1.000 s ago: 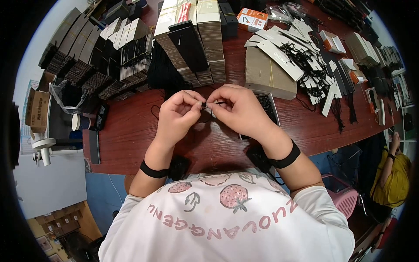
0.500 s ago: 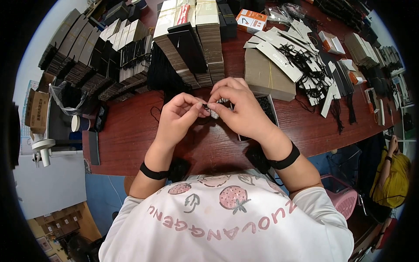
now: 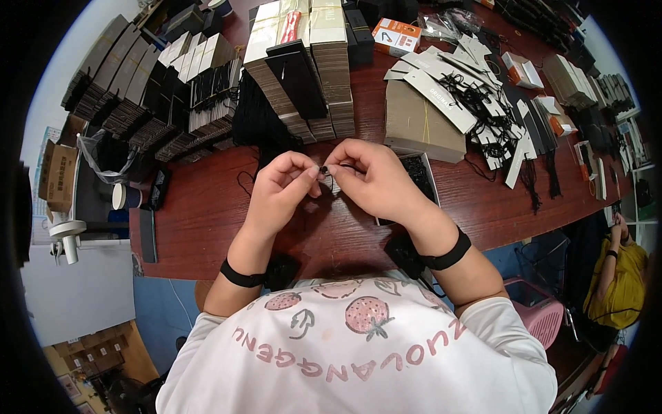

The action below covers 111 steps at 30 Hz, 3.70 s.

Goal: Manually attaching string tags to product labels at a production table.

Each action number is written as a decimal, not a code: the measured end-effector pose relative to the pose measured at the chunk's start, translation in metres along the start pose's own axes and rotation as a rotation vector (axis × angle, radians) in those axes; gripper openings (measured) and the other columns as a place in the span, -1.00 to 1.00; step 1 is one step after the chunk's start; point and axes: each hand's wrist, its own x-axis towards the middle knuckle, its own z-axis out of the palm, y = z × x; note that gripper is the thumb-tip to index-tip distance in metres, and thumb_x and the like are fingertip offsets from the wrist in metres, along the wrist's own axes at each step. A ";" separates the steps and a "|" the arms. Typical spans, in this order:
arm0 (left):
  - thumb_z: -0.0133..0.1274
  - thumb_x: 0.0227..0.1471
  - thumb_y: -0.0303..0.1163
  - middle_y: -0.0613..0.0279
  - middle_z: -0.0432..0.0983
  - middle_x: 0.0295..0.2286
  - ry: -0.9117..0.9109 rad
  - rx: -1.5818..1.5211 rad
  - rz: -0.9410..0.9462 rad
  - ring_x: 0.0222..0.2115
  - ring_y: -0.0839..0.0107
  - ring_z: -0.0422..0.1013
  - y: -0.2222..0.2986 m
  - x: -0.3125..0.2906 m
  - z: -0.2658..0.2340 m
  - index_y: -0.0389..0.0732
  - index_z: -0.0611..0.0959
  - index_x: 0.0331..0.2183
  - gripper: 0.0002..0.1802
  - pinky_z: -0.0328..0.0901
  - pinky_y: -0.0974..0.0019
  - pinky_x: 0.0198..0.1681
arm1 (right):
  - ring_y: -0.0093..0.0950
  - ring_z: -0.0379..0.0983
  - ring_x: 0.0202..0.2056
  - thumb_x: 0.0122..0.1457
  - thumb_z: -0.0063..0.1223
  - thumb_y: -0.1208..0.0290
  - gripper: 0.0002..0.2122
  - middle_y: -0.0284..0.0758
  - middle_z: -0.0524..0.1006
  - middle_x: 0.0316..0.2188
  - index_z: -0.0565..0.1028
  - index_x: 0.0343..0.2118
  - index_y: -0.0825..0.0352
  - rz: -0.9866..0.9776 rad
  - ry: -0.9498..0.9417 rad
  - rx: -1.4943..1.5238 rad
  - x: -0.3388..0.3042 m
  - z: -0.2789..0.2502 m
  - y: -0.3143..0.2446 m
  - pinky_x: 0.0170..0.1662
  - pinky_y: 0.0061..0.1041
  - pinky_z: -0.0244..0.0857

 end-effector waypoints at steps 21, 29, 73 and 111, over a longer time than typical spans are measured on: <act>-0.04 0.14 -0.33 0.38 0.45 -0.51 0.028 0.017 0.023 -0.54 0.70 0.33 0.002 0.002 0.001 -0.27 0.52 -0.34 -0.81 0.24 0.59 -0.48 | -0.83 0.09 -0.58 0.12 0.06 0.51 -0.90 -0.63 0.31 -0.64 0.51 -0.35 0.43 0.072 -0.016 -0.078 -0.001 -0.006 -0.006 -0.55 -0.78 -0.02; -0.01 0.09 -0.49 0.37 0.41 -0.46 0.027 0.179 0.101 -0.48 0.65 0.32 0.000 0.001 0.003 -0.27 0.49 -0.33 -0.92 0.25 0.56 -0.39 | -0.84 0.13 -0.58 0.15 0.00 0.51 -0.91 -0.60 0.33 -0.64 0.49 -0.38 0.42 0.115 -0.048 0.081 0.000 -0.003 -0.001 -0.55 -0.77 0.04; -0.11 0.17 -0.35 0.35 0.41 -0.50 0.190 0.081 0.002 -0.51 0.61 0.33 -0.005 0.004 -0.018 -0.24 0.52 -0.36 -0.82 0.22 0.55 -0.43 | -0.82 0.14 -0.60 0.15 0.01 0.48 -0.91 -0.60 0.30 -0.67 0.43 -0.43 0.38 0.196 -0.115 -0.008 -0.008 -0.028 -0.011 -0.56 -0.75 0.03; -0.10 0.18 -0.32 0.56 0.18 -0.67 -0.245 0.164 -0.081 -0.65 0.75 0.08 -0.008 0.007 0.006 -0.23 0.53 -0.30 -0.80 -0.03 0.62 -0.62 | -0.21 0.42 -0.44 -0.03 0.18 0.35 -0.81 -0.19 0.47 -0.52 0.51 -0.47 0.40 -0.027 0.335 -0.857 0.010 -0.091 -0.035 -0.33 -0.33 0.30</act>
